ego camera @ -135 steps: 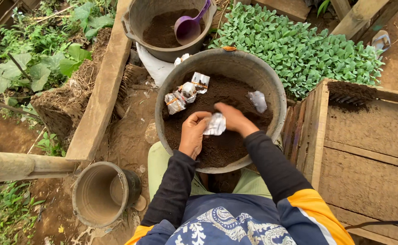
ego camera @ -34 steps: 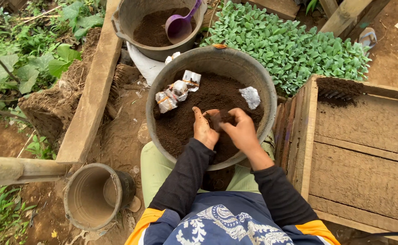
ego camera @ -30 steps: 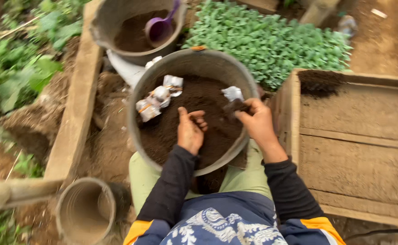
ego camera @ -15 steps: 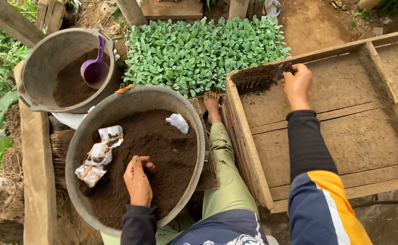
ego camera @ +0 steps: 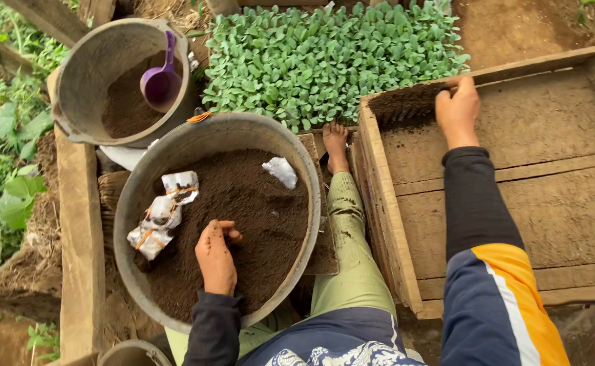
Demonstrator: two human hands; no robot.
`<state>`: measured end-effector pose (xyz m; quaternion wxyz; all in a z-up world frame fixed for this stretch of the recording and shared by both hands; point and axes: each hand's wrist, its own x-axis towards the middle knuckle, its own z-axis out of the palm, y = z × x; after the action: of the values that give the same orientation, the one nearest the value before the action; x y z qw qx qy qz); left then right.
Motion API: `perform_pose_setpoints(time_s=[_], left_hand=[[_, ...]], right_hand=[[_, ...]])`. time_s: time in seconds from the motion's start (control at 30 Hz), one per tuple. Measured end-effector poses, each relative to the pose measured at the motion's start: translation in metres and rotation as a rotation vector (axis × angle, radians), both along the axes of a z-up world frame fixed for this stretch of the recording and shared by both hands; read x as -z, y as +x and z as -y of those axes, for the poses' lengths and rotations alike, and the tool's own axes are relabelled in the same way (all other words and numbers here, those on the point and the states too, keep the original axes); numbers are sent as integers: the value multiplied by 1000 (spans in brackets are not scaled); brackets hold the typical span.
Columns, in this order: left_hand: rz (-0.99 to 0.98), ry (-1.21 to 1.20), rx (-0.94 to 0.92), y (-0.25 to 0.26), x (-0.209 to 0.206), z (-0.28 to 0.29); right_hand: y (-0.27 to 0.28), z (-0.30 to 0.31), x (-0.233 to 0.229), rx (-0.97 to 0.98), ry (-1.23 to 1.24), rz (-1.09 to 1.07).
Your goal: The person sits on the ground and repeatedly scoops soil from a bucket, wraps it in small plastic bags, and places the bundles into a wooden tray. The process is repeated multiple times with consistent hand movements.
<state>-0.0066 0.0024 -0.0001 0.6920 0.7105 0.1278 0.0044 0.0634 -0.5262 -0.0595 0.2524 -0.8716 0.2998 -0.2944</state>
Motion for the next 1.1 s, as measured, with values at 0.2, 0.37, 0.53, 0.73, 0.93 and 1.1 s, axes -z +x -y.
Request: perform_pose_setpoints(time_s=[0.2, 0.37, 0.53, 0.73, 0.93, 1.1], left_hand=[[21, -105, -105, 2, 11, -7], [88, -138, -145, -9, -8, -12], [97, -153, -101, -18, -3, -23], [77, -165, -72, -30, -17, -34], [117, -192, -101, -30, -16, -44], [124, -232, -105, -30, -20, -47]], right_hand=[[8, -93, -104, -323, 215, 41], [-13, -252, -150, -764, 111, -173], [-18, -342, -78, -1022, -160, -755], [-31, -381, -34, -1093, -2, -974], [-47, -381, -125, -847, 648, -570], [-32, -349, -100, -676, 531, -235]])
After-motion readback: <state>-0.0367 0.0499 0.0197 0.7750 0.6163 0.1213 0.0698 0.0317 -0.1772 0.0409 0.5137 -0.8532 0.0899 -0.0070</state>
